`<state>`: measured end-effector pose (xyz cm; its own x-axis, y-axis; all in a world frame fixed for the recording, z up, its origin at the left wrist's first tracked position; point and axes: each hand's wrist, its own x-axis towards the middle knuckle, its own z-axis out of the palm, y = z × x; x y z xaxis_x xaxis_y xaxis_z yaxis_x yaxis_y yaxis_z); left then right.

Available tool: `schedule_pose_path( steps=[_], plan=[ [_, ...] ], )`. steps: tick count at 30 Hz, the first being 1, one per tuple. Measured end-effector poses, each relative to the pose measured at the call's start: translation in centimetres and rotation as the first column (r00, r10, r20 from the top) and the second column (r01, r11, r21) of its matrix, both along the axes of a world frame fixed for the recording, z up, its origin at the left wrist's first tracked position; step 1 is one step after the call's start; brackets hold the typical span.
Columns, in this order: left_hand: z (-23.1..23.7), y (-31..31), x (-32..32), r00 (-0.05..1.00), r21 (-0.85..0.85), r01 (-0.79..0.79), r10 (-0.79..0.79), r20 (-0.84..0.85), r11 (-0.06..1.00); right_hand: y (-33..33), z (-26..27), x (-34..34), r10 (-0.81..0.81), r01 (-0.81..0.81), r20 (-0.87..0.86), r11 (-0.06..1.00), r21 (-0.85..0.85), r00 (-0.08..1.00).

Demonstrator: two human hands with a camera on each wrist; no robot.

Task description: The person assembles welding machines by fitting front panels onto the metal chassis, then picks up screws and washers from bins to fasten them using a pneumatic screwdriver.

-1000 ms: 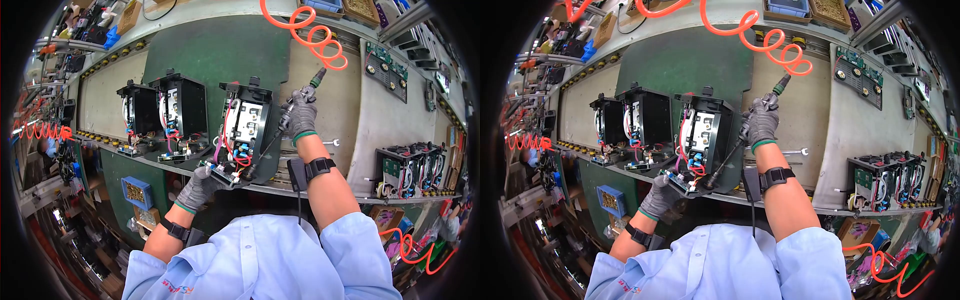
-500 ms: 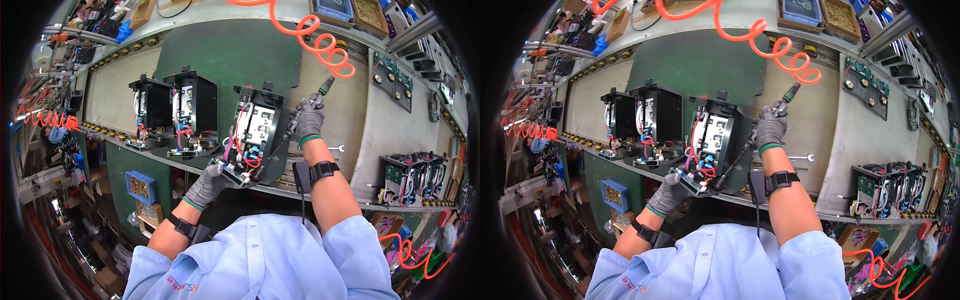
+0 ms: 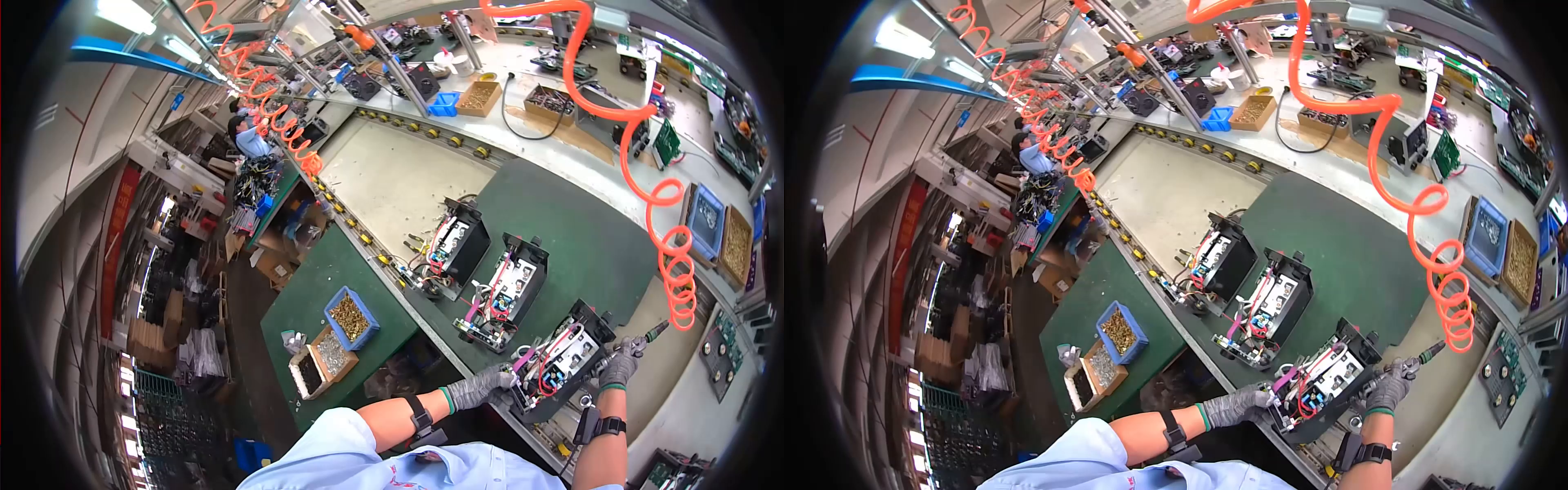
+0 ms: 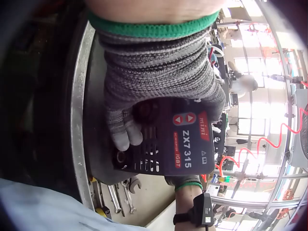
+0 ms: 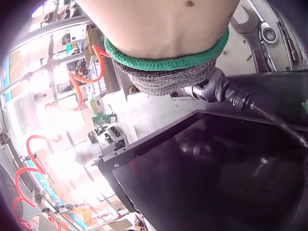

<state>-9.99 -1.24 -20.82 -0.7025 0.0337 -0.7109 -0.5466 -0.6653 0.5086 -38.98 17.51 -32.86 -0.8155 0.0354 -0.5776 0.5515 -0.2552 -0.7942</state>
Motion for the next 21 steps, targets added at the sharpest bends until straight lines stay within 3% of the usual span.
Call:
schedule_pose_path(
  steps=[3,6,9,13,16,17,19,21],
  plan=[
    [-0.3,0.4,0.1,0.999,-0.004,-0.045,0.045,-0.010,0.999,-0.3,-0.7,-0.5,-0.002,0.002,0.032,1.000,0.003,0.999],
    [-1.5,0.9,0.3,0.997,-0.006,-0.075,0.075,-0.022,0.997,-1.4,0.0,-0.7,-0.126,0.139,-0.143,0.987,0.085,0.982],
    [-0.2,0.9,-0.1,0.998,-0.004,-0.065,0.066,0.011,0.998,-1.4,1.8,-1.6,-0.082,0.080,-0.047,0.996,-0.047,0.996],
    [0.5,1.5,-2.6,0.996,-0.092,-0.015,0.007,-0.085,0.996,-1.2,6.5,-4.6,0.120,-0.121,-0.079,0.993,-0.011,0.990],
    [2.5,2.2,-6.2,0.987,-0.128,-0.137,0.123,-0.105,0.982,-1.6,7.6,-8.9,0.147,-0.120,-0.213,0.983,0.136,0.966],
    [4.1,2.5,-7.3,0.978,-0.115,-0.183,0.169,-0.124,0.976,-1.7,8.8,-10.0,0.160,-0.121,-0.181,0.971,0.209,0.970],
    [-0.3,3.3,-9.5,0.954,-0.106,-0.233,0.206,-0.217,0.967,-2.4,14.4,-9.5,0.163,-0.074,-0.424,0.973,0.219,0.891],
    [0.2,3.7,-10.2,0.953,-0.144,-0.246,0.213,-0.214,0.958,-0.1,15.2,-12.1,0.299,-0.232,-0.435,0.952,0.200,0.849]
  ],
)
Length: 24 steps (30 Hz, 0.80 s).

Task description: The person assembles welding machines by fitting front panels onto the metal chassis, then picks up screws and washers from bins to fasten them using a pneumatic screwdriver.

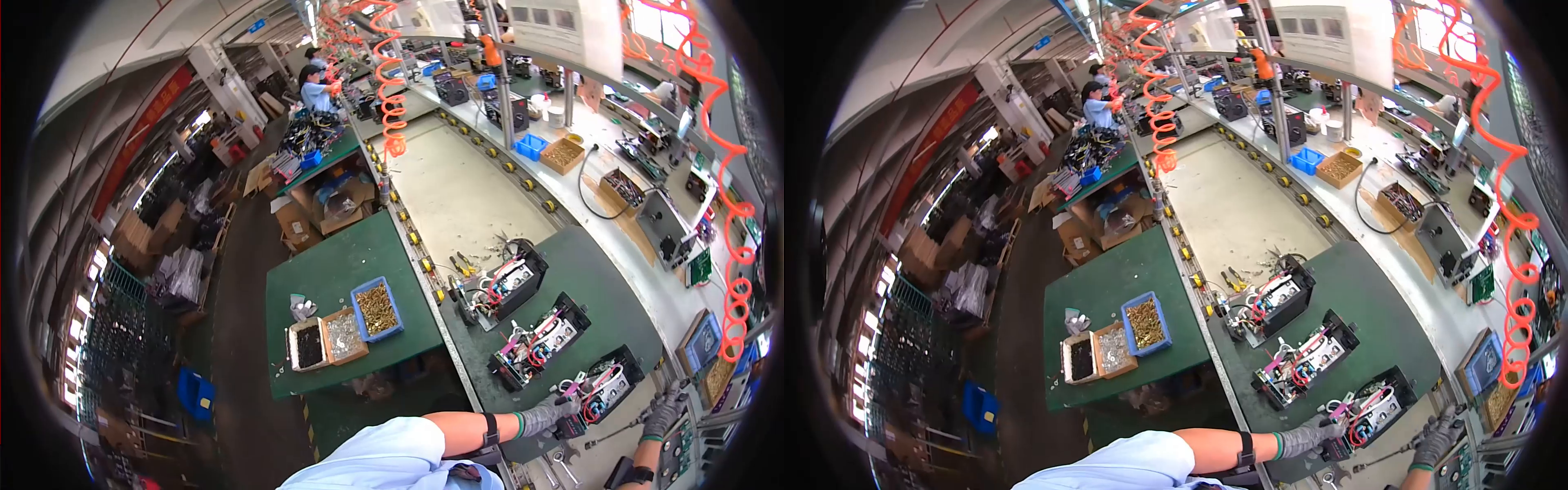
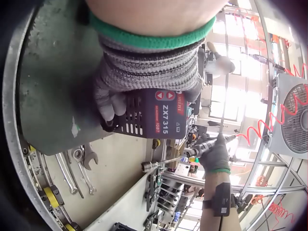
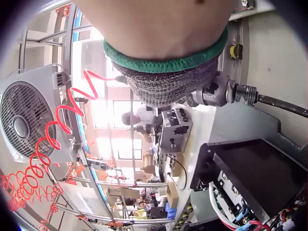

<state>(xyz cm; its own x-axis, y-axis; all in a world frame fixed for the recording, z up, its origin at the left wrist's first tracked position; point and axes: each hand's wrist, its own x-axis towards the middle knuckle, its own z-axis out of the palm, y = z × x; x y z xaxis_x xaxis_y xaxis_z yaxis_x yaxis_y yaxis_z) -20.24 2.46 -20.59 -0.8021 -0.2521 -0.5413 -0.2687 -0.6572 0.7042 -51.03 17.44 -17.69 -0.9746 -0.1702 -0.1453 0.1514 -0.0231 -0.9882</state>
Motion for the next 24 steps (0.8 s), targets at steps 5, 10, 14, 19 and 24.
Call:
schedule_pose_path(
  steps=[5,10,14,19,24],
  plan=[
    [-2.3,0.2,0.0,0.993,-0.088,0.099,-0.093,0.071,0.991,-0.2,8.2,2.5,-0.037,0.041,-0.066,0.997,0.070,0.997],
    [-8.3,0.4,4.3,0.989,-0.378,0.088,-0.127,-0.080,0.922,-1.3,18.0,8.2,0.411,-0.408,0.007,0.902,0.144,0.912],
    [-1.9,-5.9,12.3,0.914,-0.034,0.394,-0.387,0.121,0.919,-5.2,22.9,14.1,0.566,-0.559,0.018,0.809,0.182,0.824],
    [-1.8,-12.4,16.9,0.971,-0.012,0.163,-0.158,0.182,0.987,-11.5,23.2,19.7,0.564,-0.578,0.131,0.800,0.159,0.816],
    [-0.4,-18.7,16.2,0.956,0.047,0.147,-0.154,0.251,0.988,-15.8,14.9,17.4,0.631,-0.695,0.295,0.675,0.247,0.717]
  ],
)
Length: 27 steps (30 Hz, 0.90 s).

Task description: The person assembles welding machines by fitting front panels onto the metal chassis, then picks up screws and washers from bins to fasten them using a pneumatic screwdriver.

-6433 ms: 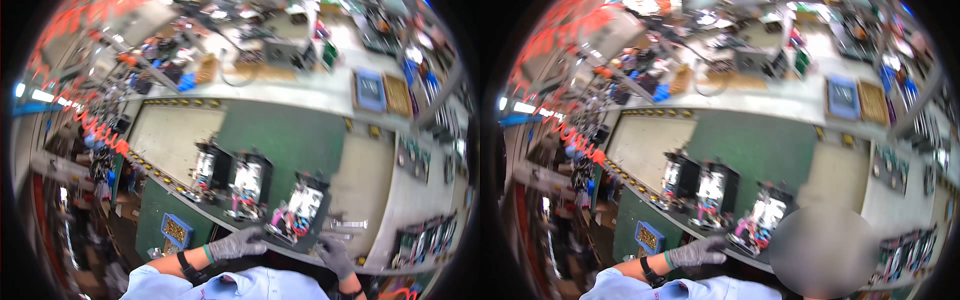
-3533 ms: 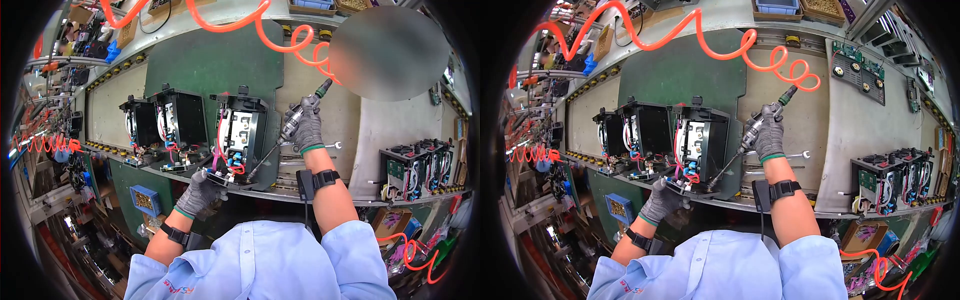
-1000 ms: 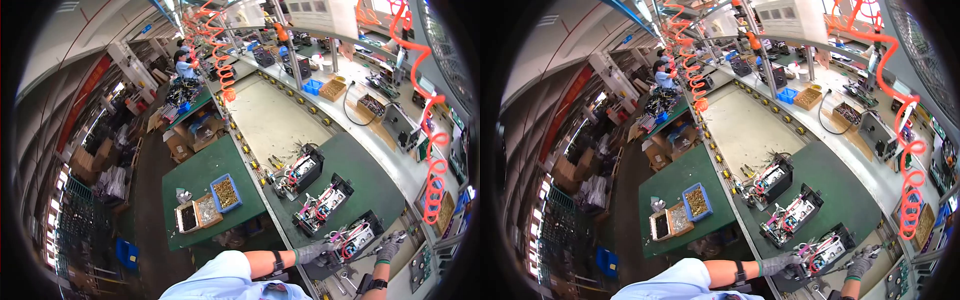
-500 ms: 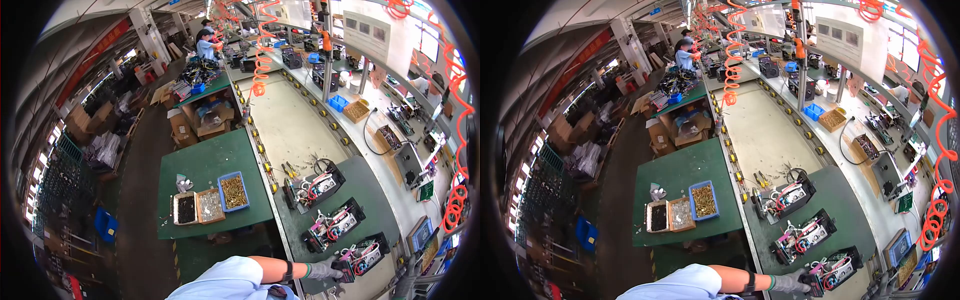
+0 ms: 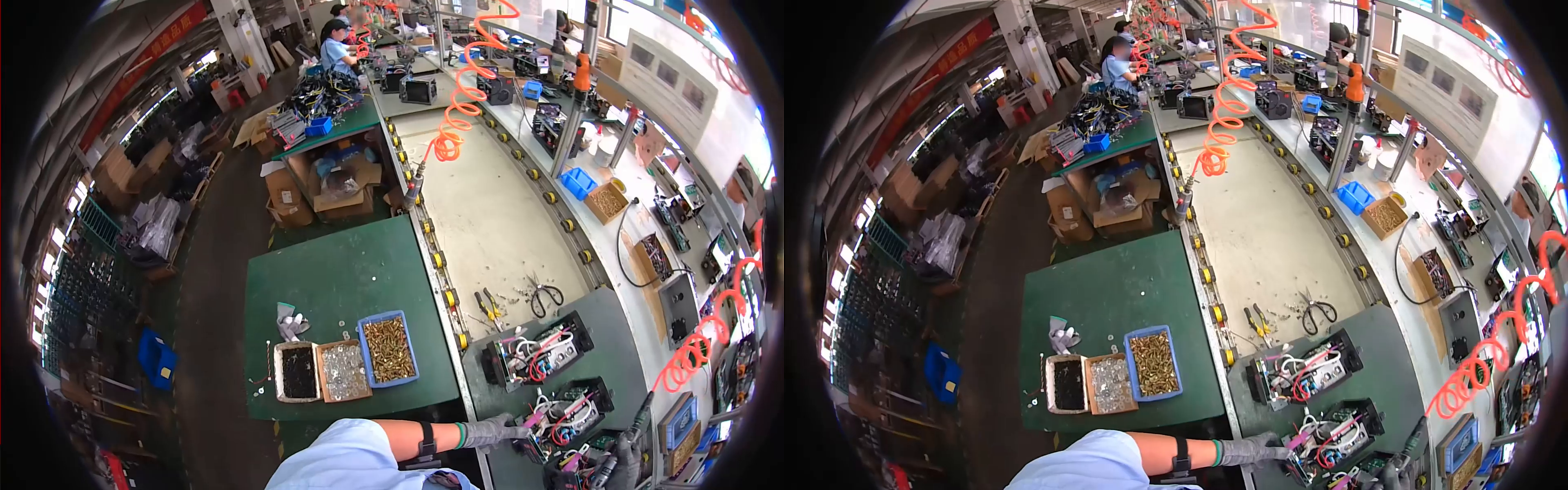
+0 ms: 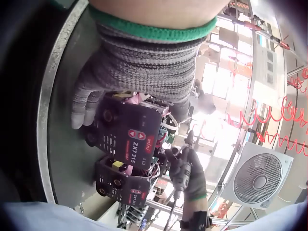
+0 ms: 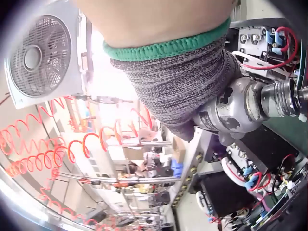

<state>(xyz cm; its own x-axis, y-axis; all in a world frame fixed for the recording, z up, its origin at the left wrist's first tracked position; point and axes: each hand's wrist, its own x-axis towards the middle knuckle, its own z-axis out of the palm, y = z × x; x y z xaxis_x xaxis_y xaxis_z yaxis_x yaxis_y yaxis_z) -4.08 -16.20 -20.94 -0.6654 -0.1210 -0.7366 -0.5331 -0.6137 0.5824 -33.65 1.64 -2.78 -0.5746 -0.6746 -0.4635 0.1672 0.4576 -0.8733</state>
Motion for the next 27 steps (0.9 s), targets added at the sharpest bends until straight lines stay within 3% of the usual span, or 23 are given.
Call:
schedule_pose_path(
  steps=[1,2,3,4,5,6,7,16,27],
  plan=[
    [1.0,-1.3,-0.1,0.994,0.051,0.088,-0.084,-0.075,0.995,-0.9,-1.0,1.0,0.132,-0.149,-0.390,0.989,-0.013,0.911],
    [1.5,-1.6,-0.9,0.993,0.003,0.113,-0.113,-0.044,0.994,-3.1,0.2,1.8,-0.180,0.172,0.193,0.983,0.057,0.965],
    [1.4,-1.9,-1.3,0.985,-0.003,0.159,-0.159,-0.066,0.987,-2.8,-2.4,0.0,-0.250,0.379,0.681,0.924,-0.044,0.688],
    [0.9,-1.9,-1.8,0.975,-0.009,0.205,-0.205,-0.087,0.979,-2.3,-5.1,-1.9,-0.260,0.578,0.947,0.809,0.107,0.188],
    [-3.5,-1.1,-3.2,0.927,-0.012,0.322,-0.318,-0.199,0.947,-3.5,-3.9,0.0,-0.325,0.474,0.785,0.879,0.045,0.528],
    [-0.7,-1.8,-2.5,0.925,0.093,0.365,-0.350,-0.147,0.926,-5.2,-2.4,2.1,-0.315,0.334,0.511,0.941,0.057,0.800],
    [-0.5,-2.0,-2.7,0.914,0.112,0.387,-0.364,-0.180,0.915,-7.3,-1.9,3.3,-0.300,0.297,0.416,0.952,0.073,0.859],
    [-2.9,-4.0,-3.3,0.857,0.081,0.377,-0.315,-0.407,0.923,-15.3,0.3,5.4,-0.243,0.203,0.172,0.954,0.221,0.955],
    [-3.3,-4.6,-2.7,0.814,0.120,0.350,-0.239,-0.529,0.929,-16.7,0.1,5.7,-0.239,0.207,0.065,0.925,0.318,0.969]
  ],
)
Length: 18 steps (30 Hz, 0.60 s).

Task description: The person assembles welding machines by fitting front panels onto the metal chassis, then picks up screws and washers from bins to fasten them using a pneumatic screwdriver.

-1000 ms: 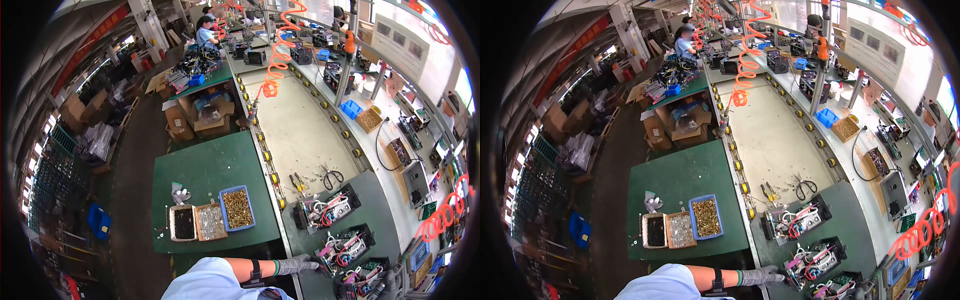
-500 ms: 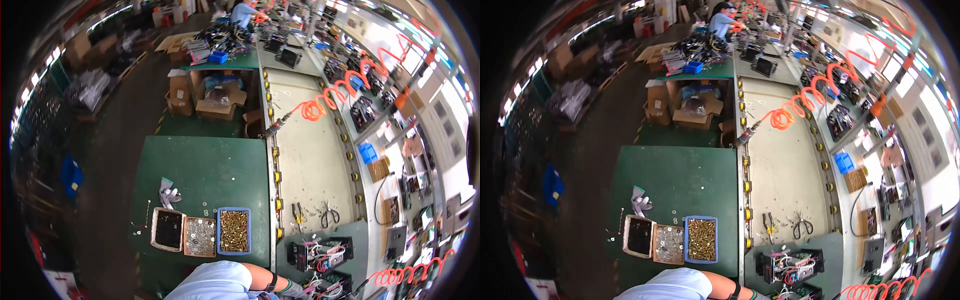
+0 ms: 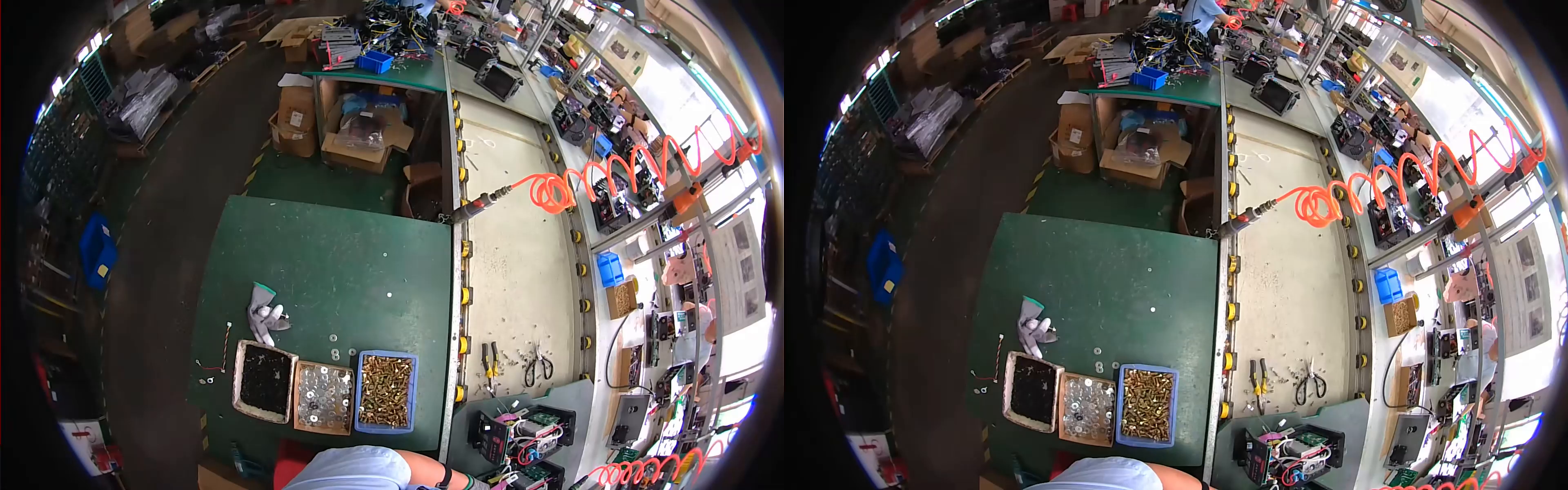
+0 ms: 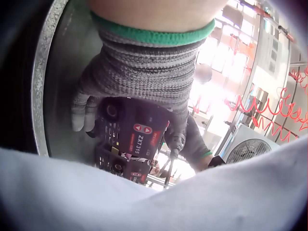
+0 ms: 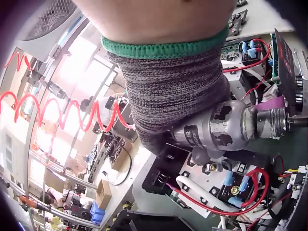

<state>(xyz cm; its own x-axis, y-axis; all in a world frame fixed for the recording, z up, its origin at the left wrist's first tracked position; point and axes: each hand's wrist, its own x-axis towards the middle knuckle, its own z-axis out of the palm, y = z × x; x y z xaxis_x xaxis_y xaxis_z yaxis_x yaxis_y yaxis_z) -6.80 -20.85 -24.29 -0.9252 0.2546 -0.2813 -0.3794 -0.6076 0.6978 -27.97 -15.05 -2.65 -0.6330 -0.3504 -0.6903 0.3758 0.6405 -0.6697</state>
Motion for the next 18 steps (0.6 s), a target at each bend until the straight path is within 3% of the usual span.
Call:
schedule_pose_path(
  steps=[11,15,16,17,18],
  plan=[
    [-0.9,3.8,-1.7,0.988,0.105,-0.130,0.137,-0.071,0.986,6.0,-3.4,-4.4,-0.025,0.024,-0.008,0.997,-0.072,1.000],
    [-2.3,6.9,-3.4,0.903,0.382,-0.316,0.399,-0.162,0.869,14.3,-10.5,-12.2,-0.057,0.062,0.026,0.940,-0.334,0.998],
    [0.8,5.4,-2.1,0.897,0.412,-0.381,0.440,-0.054,0.828,14.1,-11.6,-12.8,-0.131,0.115,-0.007,0.894,-0.434,0.991],
    [-3.0,6.4,-3.3,0.898,0.415,-0.335,0.420,-0.130,0.846,13.6,-12.2,-13.0,-0.199,0.151,-0.034,0.833,-0.533,0.979],
    [0.2,4.9,-2.5,0.910,0.117,-0.380,0.394,-0.129,0.917,13.6,-11.5,-12.9,-0.161,0.052,-0.180,0.867,-0.495,0.970]
  ],
)
